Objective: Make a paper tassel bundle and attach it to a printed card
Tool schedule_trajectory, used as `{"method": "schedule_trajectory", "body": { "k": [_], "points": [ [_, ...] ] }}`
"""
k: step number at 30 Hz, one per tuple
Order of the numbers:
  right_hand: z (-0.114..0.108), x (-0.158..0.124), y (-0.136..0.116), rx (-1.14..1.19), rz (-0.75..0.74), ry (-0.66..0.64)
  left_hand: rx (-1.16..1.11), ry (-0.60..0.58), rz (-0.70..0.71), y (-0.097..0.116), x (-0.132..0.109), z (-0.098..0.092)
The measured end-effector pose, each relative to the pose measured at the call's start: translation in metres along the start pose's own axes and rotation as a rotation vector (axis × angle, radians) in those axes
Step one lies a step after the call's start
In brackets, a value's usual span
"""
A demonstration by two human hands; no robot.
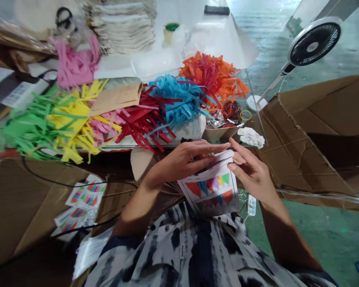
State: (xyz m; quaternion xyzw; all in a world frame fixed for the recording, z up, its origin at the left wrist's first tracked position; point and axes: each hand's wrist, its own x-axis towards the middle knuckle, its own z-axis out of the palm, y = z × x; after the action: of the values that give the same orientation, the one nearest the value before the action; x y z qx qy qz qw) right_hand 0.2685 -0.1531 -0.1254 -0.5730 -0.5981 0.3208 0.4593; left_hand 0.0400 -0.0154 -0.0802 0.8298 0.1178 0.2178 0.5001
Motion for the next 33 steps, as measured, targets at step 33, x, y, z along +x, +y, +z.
{"method": "schedule_trajectory", "body": {
  "k": [33],
  "points": [
    [0.005,0.005,-0.005,-0.032,0.019,0.026,-0.096,-0.039,0.048,-0.011,0.017,-0.004]
  ]
}}
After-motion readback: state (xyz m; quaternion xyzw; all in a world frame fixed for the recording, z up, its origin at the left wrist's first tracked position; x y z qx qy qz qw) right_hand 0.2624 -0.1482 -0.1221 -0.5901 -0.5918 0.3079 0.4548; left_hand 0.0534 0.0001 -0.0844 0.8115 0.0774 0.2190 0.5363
